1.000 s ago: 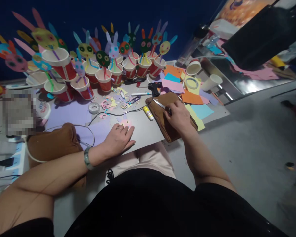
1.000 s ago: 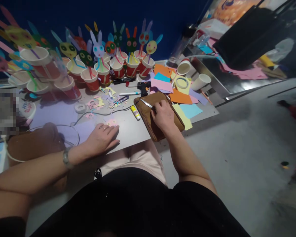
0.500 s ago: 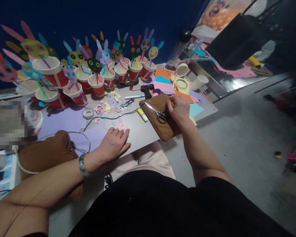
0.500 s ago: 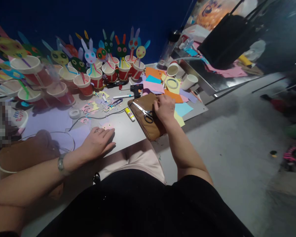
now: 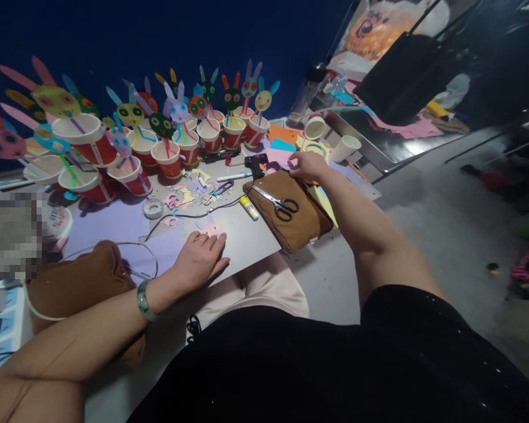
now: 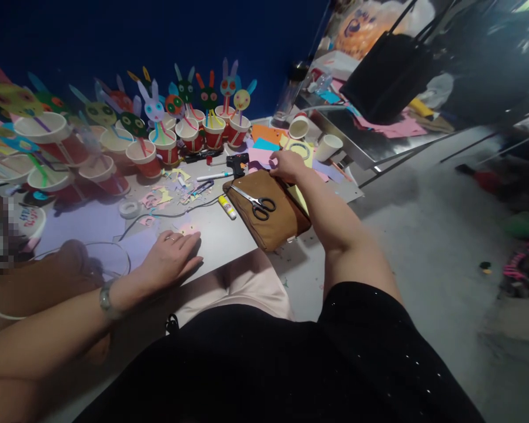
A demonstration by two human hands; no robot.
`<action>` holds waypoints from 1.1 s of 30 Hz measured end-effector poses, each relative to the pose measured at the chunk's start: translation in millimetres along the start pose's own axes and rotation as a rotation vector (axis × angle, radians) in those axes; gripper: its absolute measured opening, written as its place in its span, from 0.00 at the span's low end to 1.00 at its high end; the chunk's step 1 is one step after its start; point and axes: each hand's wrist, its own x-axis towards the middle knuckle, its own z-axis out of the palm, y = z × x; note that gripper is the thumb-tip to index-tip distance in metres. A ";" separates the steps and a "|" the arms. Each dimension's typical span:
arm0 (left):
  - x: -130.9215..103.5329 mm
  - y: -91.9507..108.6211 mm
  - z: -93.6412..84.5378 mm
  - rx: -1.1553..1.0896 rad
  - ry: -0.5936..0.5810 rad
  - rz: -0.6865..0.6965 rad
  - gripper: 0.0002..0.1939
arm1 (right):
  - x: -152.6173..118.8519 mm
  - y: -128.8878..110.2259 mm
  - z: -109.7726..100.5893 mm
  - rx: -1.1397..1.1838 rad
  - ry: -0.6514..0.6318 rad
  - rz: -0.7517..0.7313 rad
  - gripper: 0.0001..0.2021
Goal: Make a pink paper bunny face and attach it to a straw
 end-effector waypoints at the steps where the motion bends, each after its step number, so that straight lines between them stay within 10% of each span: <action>1: 0.0 -0.1 -0.1 0.006 0.003 0.004 0.24 | 1.2 -1.7 0.5 0.020 0.043 0.030 0.23; 9: 0.5 -2.1 -0.9 -0.004 -0.009 -0.003 0.23 | -4.9 1.2 -2.2 0.398 0.154 0.203 0.23; 14: -0.2 -3.2 1.7 -0.018 -0.011 0.008 0.24 | -64.3 -7.1 2.7 0.257 -0.107 0.236 0.26; 21: -1.5 -3.8 6.0 -0.019 0.056 0.019 0.23 | -132.2 -38.7 28.2 0.198 0.032 0.208 0.25; 33: -2.7 -4.5 7.0 0.014 0.095 0.060 0.23 | -117.5 -4.7 23.2 0.263 -0.007 0.222 0.29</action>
